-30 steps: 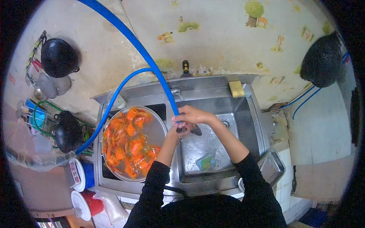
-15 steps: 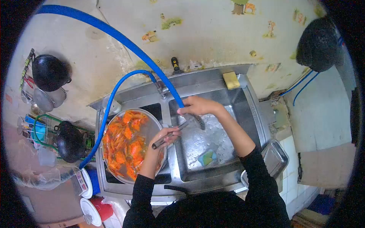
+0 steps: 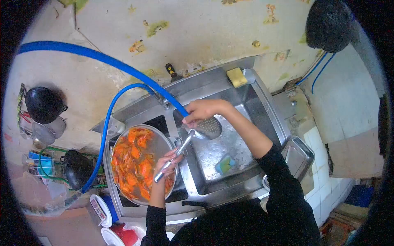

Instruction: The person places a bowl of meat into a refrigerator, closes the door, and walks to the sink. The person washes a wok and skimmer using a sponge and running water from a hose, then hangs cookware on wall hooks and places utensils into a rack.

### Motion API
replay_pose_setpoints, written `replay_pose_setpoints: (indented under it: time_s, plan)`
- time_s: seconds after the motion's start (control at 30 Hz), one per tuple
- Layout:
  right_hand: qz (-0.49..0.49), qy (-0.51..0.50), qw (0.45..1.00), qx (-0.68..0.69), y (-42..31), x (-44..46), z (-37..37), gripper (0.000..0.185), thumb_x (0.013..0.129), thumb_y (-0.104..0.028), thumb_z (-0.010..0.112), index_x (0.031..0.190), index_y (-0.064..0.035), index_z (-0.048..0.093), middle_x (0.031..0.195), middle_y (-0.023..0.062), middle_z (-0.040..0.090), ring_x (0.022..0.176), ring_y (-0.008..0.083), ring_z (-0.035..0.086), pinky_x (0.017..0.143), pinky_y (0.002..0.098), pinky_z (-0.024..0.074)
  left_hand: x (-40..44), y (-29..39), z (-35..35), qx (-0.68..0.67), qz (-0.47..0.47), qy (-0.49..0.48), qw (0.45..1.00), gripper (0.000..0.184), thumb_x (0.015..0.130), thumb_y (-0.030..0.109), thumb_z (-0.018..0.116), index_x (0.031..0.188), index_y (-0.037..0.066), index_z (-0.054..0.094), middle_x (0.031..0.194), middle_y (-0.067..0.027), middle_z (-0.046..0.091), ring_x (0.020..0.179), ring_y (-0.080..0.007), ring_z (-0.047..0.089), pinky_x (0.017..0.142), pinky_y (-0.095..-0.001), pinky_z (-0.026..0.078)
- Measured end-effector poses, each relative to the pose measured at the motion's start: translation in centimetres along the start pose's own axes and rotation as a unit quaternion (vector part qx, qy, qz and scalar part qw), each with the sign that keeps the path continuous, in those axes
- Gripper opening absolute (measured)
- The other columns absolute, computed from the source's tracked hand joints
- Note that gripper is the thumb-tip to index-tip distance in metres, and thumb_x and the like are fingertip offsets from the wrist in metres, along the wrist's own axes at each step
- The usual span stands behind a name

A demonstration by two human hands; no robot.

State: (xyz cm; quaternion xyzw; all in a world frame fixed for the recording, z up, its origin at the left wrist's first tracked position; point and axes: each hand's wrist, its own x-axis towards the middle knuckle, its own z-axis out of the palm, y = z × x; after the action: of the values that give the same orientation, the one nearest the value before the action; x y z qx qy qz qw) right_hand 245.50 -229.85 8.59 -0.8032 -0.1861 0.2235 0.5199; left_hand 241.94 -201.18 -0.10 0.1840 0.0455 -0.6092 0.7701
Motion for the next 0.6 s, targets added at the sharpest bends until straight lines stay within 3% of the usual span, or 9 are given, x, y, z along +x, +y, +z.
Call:
replay_pose_setpoints:
  time_s: [0.07,0.2,0.27,0.4,0.47,0.6]
  plan:
    - [0.068,-0.088,0.994,-0.004,-0.9,-1.1,-0.2,0.031,0.081,-0.03,0.054,0.077,-0.0004,0.061,0.069,0.0045,0.062,0.063,0.0108,0.058,0.06,0.0259,0.0462,-0.5,-0.5,-0.3,-0.061,0.024,-0.033,0.997,0.047,0.086,0.002,0.034,0.131,0.007,0.018,0.068,-0.0084,0.037,0.029,-0.0094,0.038,0.021,-0.0182,0.03]
    - [0.078,-0.07,0.993,0.046,0.5,-1.4,-0.7,0.03,0.081,-0.029,0.055,0.078,0.0003,0.06,0.069,0.005,0.062,0.063,0.0106,0.058,0.06,0.0248,0.0468,-1.2,-1.3,-1.1,-0.137,0.054,-0.09,0.985,0.049,0.086,0.002,0.032,0.132,0.005,0.014,0.066,-0.0093,0.037,0.03,-0.0111,0.041,0.022,-0.0194,0.031]
    - [0.061,-0.006,0.998,0.027,-0.1,-1.8,-1.2,0.029,0.081,-0.028,0.056,0.079,0.0009,0.059,0.068,0.0051,0.061,0.062,0.0106,0.058,0.06,0.0242,0.0469,-1.1,-1.7,-0.2,-0.143,0.051,-0.123,0.981,0.052,0.086,0.002,0.032,0.133,0.005,0.01,0.065,-0.0086,0.037,0.03,-0.0115,0.042,0.024,-0.0202,0.031]
    - [0.071,-0.029,0.996,0.043,-0.1,-2.4,-2.0,0.03,0.081,-0.028,0.055,0.077,0.0015,0.059,0.068,0.0052,0.061,0.06,0.0112,0.057,0.059,0.0252,0.0462,-1.4,-2.5,0.8,-0.164,0.086,-0.145,0.972,0.056,0.086,0.002,0.032,0.134,0.007,0.002,0.064,-0.0099,0.039,0.033,-0.0142,0.046,0.026,-0.0223,0.037]
    - [0.054,0.027,0.998,0.001,-0.2,-2.6,-2.5,0.031,0.08,-0.029,0.056,0.077,0.002,0.058,0.068,0.0055,0.061,0.059,0.0117,0.057,0.058,0.0261,0.0454,-1.6,-2.8,0.9,-0.184,0.08,-0.176,0.964,0.058,0.086,0.003,0.032,0.134,0.008,0.0,0.066,-0.0111,0.039,0.034,-0.0149,0.048,0.026,-0.0223,0.036]
    - [0.052,0.032,0.995,-0.077,-0.6,-1.4,-2.1,0.033,0.08,-0.032,0.055,0.076,0.0007,0.059,0.068,0.0065,0.061,0.061,0.0143,0.057,0.059,0.0279,0.0446,-2.4,-3.0,0.7,-0.153,0.07,-0.154,0.974,0.061,0.083,0.001,0.039,0.134,0.006,0.005,0.067,-0.0104,0.038,0.031,-0.0133,0.043,0.024,-0.0208,0.032]
